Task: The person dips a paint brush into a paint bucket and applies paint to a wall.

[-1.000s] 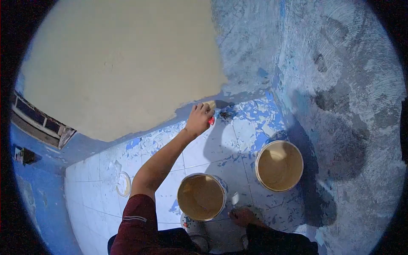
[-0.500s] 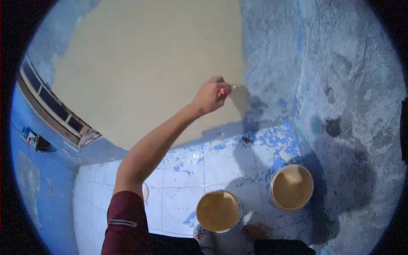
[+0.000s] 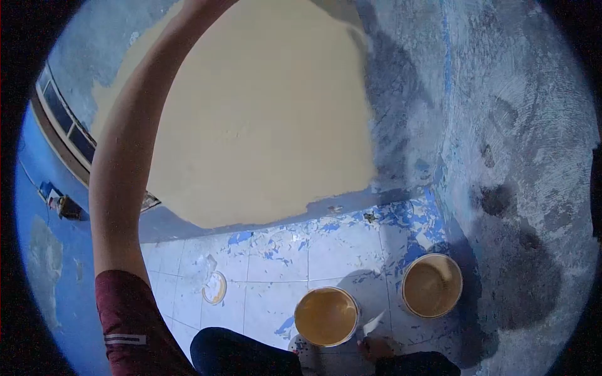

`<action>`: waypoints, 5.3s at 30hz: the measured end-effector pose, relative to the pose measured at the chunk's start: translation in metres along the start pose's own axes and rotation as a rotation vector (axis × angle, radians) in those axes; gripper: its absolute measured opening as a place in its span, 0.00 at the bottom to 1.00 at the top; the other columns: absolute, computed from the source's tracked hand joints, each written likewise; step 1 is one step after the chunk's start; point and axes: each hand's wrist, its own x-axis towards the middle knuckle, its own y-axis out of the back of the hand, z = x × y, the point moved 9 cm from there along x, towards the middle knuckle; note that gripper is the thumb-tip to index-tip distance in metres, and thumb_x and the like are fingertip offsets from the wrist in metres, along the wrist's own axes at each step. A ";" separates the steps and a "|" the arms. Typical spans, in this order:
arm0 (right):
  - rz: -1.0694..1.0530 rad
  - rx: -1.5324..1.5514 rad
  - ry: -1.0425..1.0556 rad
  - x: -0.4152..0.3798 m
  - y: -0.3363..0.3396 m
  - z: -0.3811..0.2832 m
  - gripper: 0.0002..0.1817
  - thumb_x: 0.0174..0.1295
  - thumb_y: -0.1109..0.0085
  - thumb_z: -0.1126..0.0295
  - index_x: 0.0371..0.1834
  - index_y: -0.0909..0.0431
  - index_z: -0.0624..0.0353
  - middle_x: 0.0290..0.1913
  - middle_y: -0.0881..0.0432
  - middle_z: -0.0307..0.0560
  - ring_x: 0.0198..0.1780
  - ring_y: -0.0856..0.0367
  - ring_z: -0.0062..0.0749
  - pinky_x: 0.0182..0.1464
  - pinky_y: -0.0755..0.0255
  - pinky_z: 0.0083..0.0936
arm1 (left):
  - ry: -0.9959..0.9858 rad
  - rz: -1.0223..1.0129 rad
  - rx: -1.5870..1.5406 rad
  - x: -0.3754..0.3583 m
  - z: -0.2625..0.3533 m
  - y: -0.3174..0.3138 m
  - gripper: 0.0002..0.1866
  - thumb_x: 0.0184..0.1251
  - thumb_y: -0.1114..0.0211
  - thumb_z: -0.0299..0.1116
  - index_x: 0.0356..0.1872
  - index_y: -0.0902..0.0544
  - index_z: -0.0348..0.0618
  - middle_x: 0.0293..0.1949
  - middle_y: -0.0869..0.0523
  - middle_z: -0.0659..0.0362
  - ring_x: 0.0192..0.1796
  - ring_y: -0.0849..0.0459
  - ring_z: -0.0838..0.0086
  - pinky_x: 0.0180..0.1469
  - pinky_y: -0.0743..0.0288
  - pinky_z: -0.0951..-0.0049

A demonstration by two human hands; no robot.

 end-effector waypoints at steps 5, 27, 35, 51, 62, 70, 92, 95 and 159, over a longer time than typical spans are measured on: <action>-0.050 -0.047 -0.151 -0.003 -0.022 0.017 0.26 0.66 0.57 0.45 0.36 0.20 0.57 0.34 0.18 0.58 0.38 0.19 0.57 0.43 0.28 0.50 | -0.050 -0.108 0.133 -0.053 0.029 -0.020 0.09 0.65 0.44 0.23 0.42 0.18 0.41 0.38 0.22 0.54 0.40 0.25 0.65 0.48 0.30 0.64; -0.034 0.122 -0.086 -0.009 0.017 -0.014 0.20 0.65 0.50 0.53 0.35 0.21 0.60 0.30 0.19 0.57 0.34 0.19 0.53 0.40 0.27 0.44 | 0.347 -0.869 -0.229 -0.506 0.261 -0.146 0.17 0.46 0.34 0.31 0.42 0.19 0.50 0.42 0.23 0.58 0.51 0.26 0.64 0.50 0.37 0.54; -0.056 0.076 -0.092 -0.004 0.006 -0.004 0.19 0.64 0.50 0.53 0.36 0.21 0.60 0.29 0.19 0.58 0.35 0.19 0.55 0.40 0.28 0.46 | 0.431 -0.920 -0.223 -0.401 0.161 -0.133 0.12 0.55 0.37 0.28 0.41 0.17 0.53 0.44 0.21 0.58 0.52 0.24 0.61 0.51 0.35 0.53; -0.237 0.101 -0.475 -0.018 0.017 0.042 0.24 0.65 0.51 0.46 0.46 0.21 0.56 0.37 0.17 0.51 0.39 0.20 0.42 0.46 0.29 0.39 | 0.287 -0.254 -0.243 -0.222 0.126 0.045 0.11 0.53 0.33 0.20 0.37 0.15 0.45 0.37 0.16 0.54 0.38 0.16 0.65 0.39 0.23 0.71; -0.624 0.648 -0.333 0.005 0.099 -0.028 0.28 0.66 0.42 0.53 0.64 0.33 0.59 0.45 0.18 0.44 0.42 0.21 0.29 0.44 0.24 0.31 | 1.782 -0.761 -0.965 -0.381 0.191 0.065 0.04 0.54 0.32 0.18 0.30 0.17 0.36 0.33 0.15 0.56 0.38 0.16 0.71 0.44 0.23 0.72; -0.835 0.917 -0.651 0.004 0.117 -0.085 0.39 0.67 0.44 0.51 0.74 0.50 0.56 0.66 0.32 0.46 0.65 0.33 0.36 0.63 0.33 0.40 | 2.142 -0.631 -0.620 -0.424 0.259 0.103 0.03 0.55 0.34 0.23 0.31 0.16 0.37 0.31 0.16 0.54 0.35 0.17 0.66 0.41 0.24 0.71; -0.314 0.408 -0.653 -0.241 0.281 -0.278 0.18 0.63 0.42 0.57 0.46 0.20 0.60 0.40 0.16 0.45 0.40 0.18 0.30 0.37 0.23 0.31 | 3.163 0.076 -0.811 -0.266 0.277 0.274 0.14 0.56 0.37 0.32 0.41 0.26 0.36 0.32 0.14 0.49 0.34 0.11 0.60 0.31 0.21 0.69; -0.360 0.378 -0.636 -0.242 0.288 -0.354 0.21 0.63 0.42 0.55 0.49 0.19 0.61 0.46 0.16 0.50 0.47 0.18 0.34 0.47 0.24 0.32 | 3.093 0.057 -0.795 -0.249 0.248 0.289 0.15 0.55 0.36 0.32 0.40 0.26 0.35 0.31 0.14 0.49 0.32 0.11 0.60 0.31 0.21 0.67; 0.382 -0.416 0.580 -0.289 0.331 -0.883 0.12 0.51 0.38 0.76 0.40 0.19 0.59 0.41 0.18 0.44 0.41 0.19 0.42 0.43 0.23 0.35 | 2.935 0.107 -2.011 -0.133 0.167 0.453 0.11 0.71 0.54 0.29 0.41 0.24 0.35 0.34 0.20 0.53 0.37 0.20 0.67 0.43 0.22 0.66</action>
